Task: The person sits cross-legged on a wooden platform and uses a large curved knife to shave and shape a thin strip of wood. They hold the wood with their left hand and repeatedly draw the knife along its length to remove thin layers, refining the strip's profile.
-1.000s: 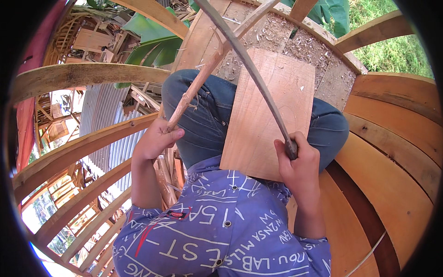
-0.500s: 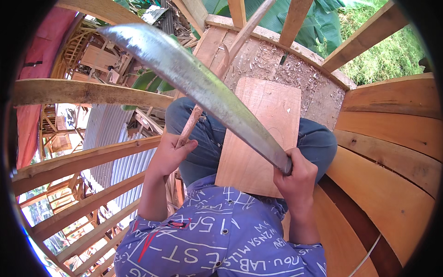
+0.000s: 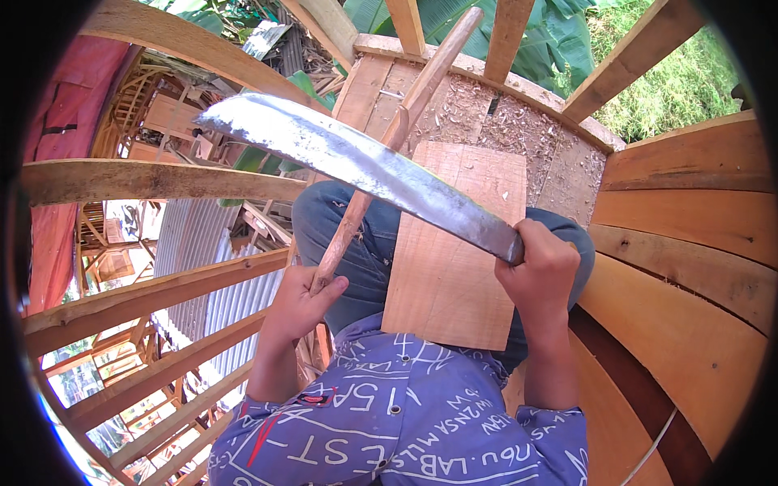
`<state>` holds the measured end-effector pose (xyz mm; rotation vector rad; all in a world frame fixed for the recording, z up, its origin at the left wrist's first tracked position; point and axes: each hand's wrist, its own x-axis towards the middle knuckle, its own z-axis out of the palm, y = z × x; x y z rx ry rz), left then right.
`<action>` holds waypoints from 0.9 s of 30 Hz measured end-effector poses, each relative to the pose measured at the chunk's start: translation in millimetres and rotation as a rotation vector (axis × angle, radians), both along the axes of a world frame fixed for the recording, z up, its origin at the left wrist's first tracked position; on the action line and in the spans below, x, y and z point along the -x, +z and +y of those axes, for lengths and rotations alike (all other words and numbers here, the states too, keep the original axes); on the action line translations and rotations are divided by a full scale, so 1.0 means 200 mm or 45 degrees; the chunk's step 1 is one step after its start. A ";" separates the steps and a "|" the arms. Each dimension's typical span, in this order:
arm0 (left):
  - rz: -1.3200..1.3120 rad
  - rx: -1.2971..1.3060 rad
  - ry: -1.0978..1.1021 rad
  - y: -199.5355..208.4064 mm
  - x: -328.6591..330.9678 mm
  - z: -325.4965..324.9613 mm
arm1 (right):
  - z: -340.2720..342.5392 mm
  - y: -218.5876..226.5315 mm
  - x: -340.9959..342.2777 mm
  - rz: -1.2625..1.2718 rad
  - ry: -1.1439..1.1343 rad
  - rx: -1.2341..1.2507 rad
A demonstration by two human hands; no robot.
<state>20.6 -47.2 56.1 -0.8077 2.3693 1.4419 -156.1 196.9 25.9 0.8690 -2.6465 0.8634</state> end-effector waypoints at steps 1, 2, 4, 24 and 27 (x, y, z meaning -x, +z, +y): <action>-0.005 -0.015 -0.007 -0.01 0.01 0.02 | -0.01 0.00 -0.01 -0.013 0.041 0.012; -0.008 -0.028 -0.017 -0.01 0.02 0.02 | -0.03 0.00 -0.01 -0.025 0.078 0.025; 0.005 -0.033 -0.067 -0.01 0.01 0.03 | -0.03 -0.01 0.02 0.027 0.050 -0.050; -0.026 -0.201 0.021 -0.06 0.10 0.15 | -0.04 -0.03 0.12 0.061 0.021 -0.141; -0.029 -0.159 0.044 0.00 0.03 0.12 | 0.09 -0.12 0.29 0.106 -0.302 -0.209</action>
